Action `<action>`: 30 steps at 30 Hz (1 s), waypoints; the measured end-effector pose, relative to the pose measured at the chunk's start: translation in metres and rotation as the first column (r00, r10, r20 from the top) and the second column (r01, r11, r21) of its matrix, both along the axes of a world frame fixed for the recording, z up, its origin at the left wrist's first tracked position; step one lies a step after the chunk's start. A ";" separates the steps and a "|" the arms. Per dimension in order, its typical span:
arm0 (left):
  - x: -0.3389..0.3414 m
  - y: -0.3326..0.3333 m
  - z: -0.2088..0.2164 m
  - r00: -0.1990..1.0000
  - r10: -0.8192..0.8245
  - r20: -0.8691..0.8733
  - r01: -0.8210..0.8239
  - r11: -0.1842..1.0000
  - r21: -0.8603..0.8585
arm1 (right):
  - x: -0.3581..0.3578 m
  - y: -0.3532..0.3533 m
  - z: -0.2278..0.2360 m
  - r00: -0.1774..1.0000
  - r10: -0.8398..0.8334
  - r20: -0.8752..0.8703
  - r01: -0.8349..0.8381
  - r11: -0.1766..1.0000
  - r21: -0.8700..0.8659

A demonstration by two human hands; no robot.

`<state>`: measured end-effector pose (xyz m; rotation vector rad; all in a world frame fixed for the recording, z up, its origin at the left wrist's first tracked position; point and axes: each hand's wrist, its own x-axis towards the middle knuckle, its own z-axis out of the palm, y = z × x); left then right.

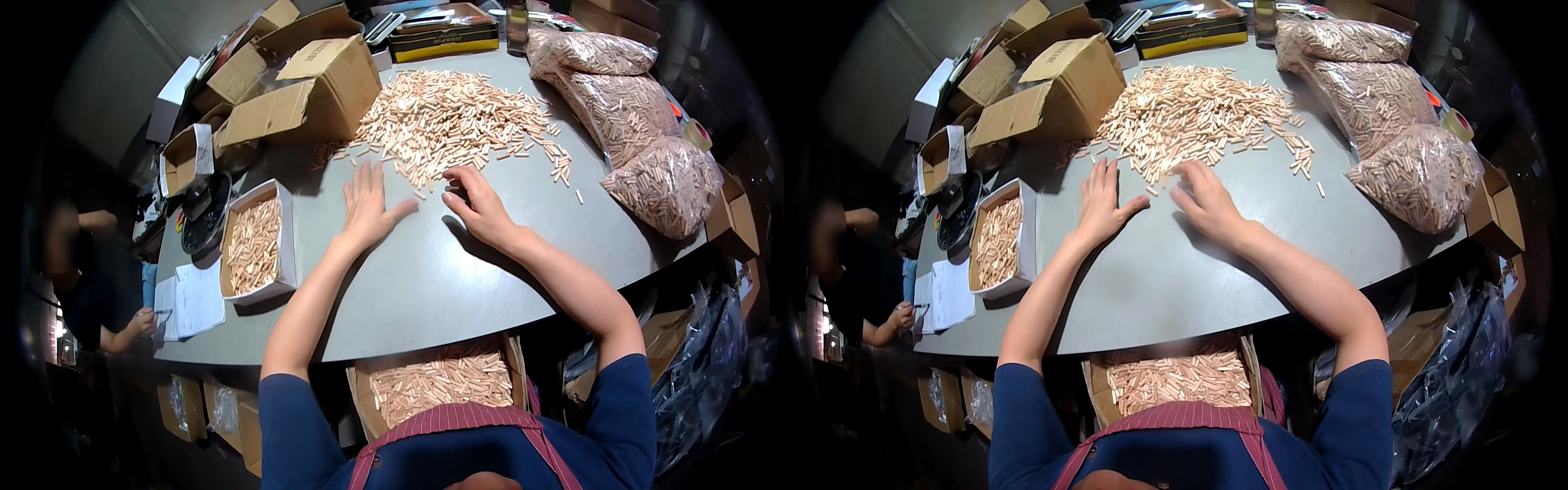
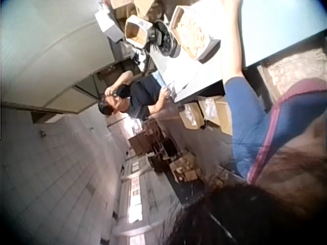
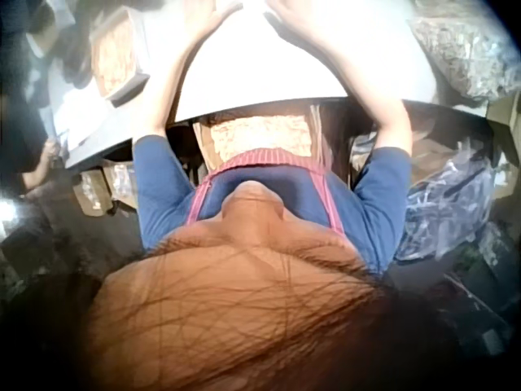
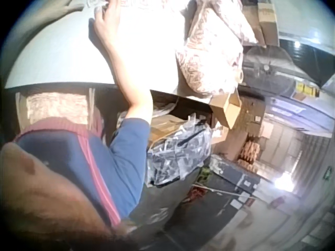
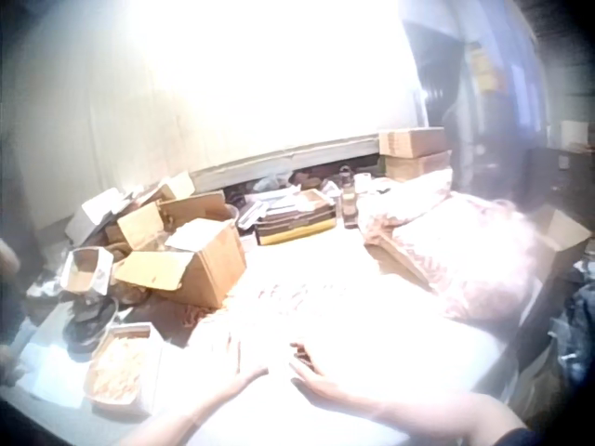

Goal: The person sorts small, light-colored wooden sticks on a table, picking them up and placing them into a cardboard box. Another person is visible in the background handling plastic bags and other items.

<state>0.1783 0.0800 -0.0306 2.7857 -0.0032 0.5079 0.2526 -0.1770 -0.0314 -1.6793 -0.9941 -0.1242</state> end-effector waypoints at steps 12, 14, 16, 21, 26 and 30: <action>0.115 -0.033 0.009 0.993 -0.113 0.035 0.108 0.988 0.106 | -0.004 0.003 0.006 0.992 0.017 -0.125 -0.025 0.998 -0.064; 0.114 -0.032 0.010 0.986 -0.162 0.026 0.157 0.978 0.136 | -0.001 0.002 0.003 0.992 0.037 -0.123 -0.047 0.996 -0.076; 0.108 -0.030 0.008 0.963 -0.243 0.114 0.228 0.964 0.135 | 0.002 0.002 0.001 0.997 0.050 -0.052 -0.054 0.994 -0.090; 0.063 -0.034 0.006 0.955 -0.284 0.081 0.277 0.957 0.091 | -0.003 -0.003 0.007 0.996 0.070 0.057 -0.069 0.997 -0.014; -0.011 -0.050 0.020 0.954 -0.297 0.034 0.294 0.952 0.085 | -0.012 -0.005 0.008 0.993 0.114 0.017 -0.114 0.993 -0.015; -0.067 -0.060 0.025 0.967 -0.251 -0.042 0.255 0.961 0.107 | -0.014 -0.006 0.007 0.991 0.122 0.055 -0.121 0.992 -0.023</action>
